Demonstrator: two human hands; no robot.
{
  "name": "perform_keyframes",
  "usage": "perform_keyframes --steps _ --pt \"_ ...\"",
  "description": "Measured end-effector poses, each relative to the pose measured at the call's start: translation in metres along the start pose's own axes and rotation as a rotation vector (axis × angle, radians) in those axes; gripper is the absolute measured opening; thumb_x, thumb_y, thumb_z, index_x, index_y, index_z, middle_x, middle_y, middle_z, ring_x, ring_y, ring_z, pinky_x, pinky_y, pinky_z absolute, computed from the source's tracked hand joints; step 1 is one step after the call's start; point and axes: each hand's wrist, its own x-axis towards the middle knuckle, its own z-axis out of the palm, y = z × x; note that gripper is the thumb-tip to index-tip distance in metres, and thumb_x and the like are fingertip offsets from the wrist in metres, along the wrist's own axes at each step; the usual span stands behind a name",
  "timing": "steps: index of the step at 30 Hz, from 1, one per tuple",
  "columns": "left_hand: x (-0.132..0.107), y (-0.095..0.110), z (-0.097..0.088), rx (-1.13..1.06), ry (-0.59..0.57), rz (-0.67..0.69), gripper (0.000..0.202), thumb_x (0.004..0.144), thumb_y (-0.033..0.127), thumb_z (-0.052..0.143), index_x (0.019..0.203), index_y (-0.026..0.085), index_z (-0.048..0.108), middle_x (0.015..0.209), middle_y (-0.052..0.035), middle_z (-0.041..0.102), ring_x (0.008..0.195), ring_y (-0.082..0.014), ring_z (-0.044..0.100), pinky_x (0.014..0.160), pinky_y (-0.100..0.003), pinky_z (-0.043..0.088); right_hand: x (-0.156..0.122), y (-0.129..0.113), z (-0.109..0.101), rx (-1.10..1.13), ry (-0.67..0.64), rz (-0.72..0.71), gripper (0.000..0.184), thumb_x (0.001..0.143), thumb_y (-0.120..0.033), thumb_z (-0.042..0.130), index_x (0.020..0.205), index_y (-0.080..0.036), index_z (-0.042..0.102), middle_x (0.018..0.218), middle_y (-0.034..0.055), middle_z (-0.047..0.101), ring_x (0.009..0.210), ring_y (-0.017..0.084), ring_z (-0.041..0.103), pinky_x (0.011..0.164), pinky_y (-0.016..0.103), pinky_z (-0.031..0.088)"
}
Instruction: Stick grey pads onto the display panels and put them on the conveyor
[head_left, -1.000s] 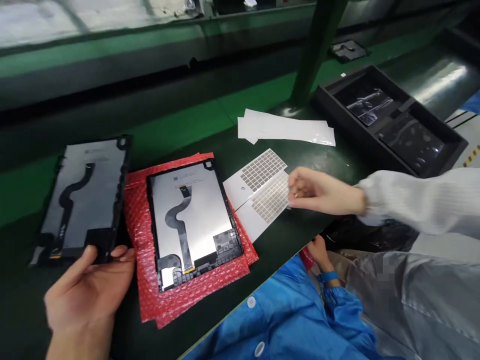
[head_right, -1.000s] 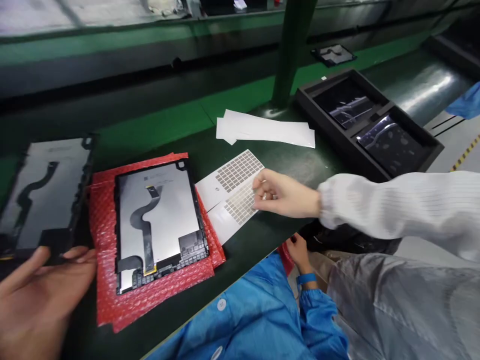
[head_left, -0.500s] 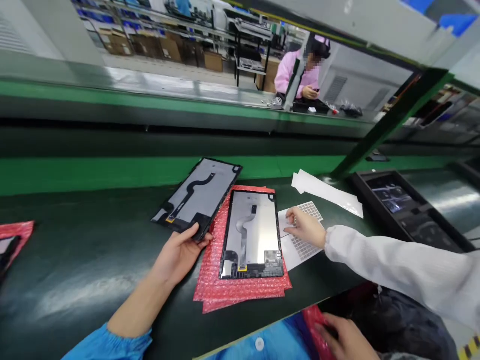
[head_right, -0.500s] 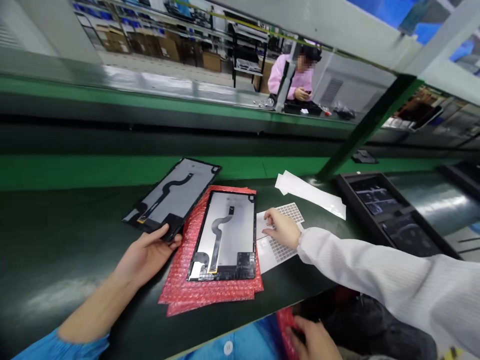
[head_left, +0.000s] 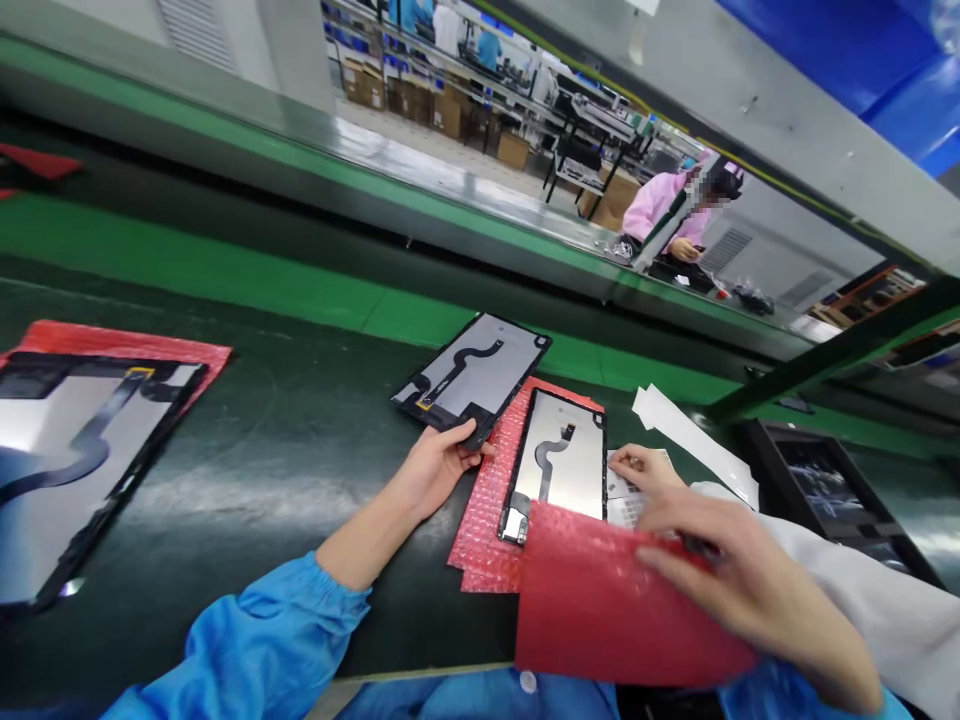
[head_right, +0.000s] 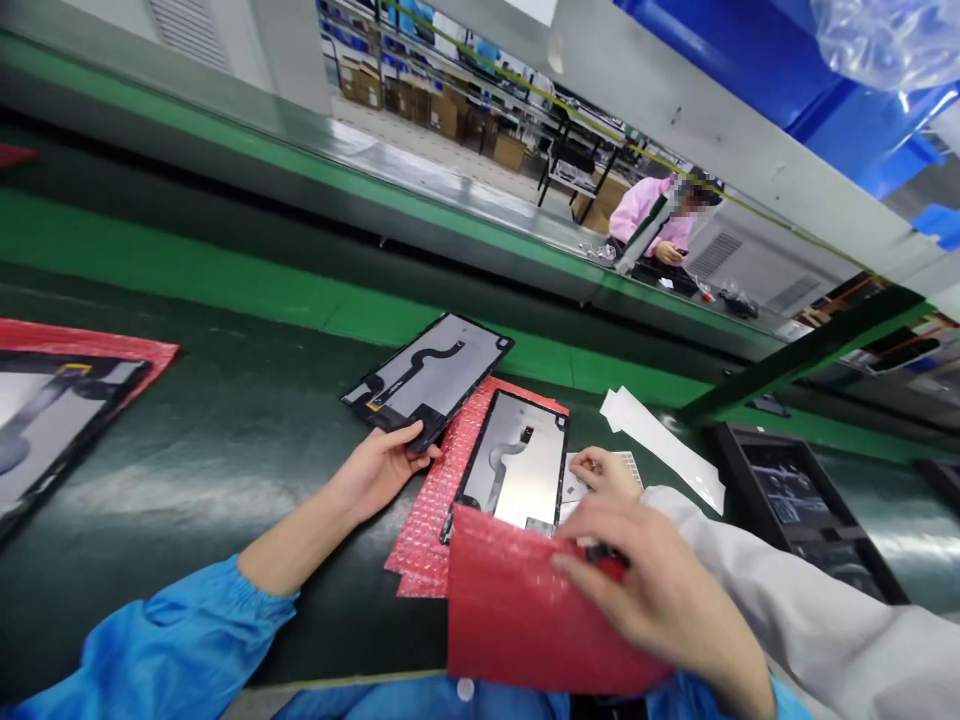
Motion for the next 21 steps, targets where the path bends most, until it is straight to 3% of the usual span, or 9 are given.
perform_keyframes --steps 3,7,10,16,21 --pt "0.002 0.0 -0.003 -0.006 -0.004 0.019 0.009 0.086 0.009 0.076 0.091 0.012 0.068 0.074 -0.0026 0.074 0.059 -0.0156 0.071 0.053 -0.021 0.053 0.029 -0.003 -0.004 -0.108 0.016 -0.101 0.019 0.096 -0.039 0.067 0.089 -0.03 0.082 0.093 0.0053 0.082 0.089 0.027 0.075 0.081 0.039 0.057" --pt "0.002 0.001 -0.005 -0.009 -0.007 0.038 0.011 0.086 0.011 0.078 0.091 0.012 0.068 0.075 -0.0019 0.074 0.058 -0.0144 0.07 0.052 -0.021 0.052 0.088 0.032 0.005 -0.324 0.164 -0.023 0.02 0.091 -0.037 0.066 0.091 -0.027 0.084 0.092 0.0083 0.082 0.085 0.03 0.074 0.074 0.039 0.054" --pt "0.0 0.003 -0.005 -0.008 0.0 0.052 0.015 0.084 0.013 0.081 0.089 0.013 0.067 0.074 -0.0016 0.074 0.059 -0.0145 0.07 0.052 -0.02 0.051 0.115 0.056 0.016 -0.334 0.196 0.024 0.018 0.093 -0.034 0.067 0.098 -0.025 0.083 0.098 0.0092 0.082 0.086 0.029 0.073 0.075 0.04 0.054" --pt "-0.004 0.006 -0.003 0.019 -0.002 0.093 0.025 0.074 0.019 0.09 0.082 0.014 0.067 0.067 -0.002 0.072 0.059 -0.0161 0.071 0.052 -0.02 0.05 0.133 0.075 0.041 -0.237 0.295 0.043 0.032 0.104 -0.041 0.068 0.128 -0.02 0.069 0.127 0.0098 0.071 0.1 0.022 0.071 0.088 0.042 0.061" --pt "-0.012 0.009 0.003 0.074 -0.005 0.144 0.031 0.072 0.024 0.094 0.085 0.016 0.067 0.071 -0.0009 0.072 0.06 -0.0163 0.072 0.052 -0.02 0.049 0.125 0.082 0.043 -0.14 0.452 0.076 0.038 0.102 -0.05 0.067 0.125 -0.02 0.071 0.124 0.0115 0.072 0.103 0.025 0.072 0.09 0.044 0.06"
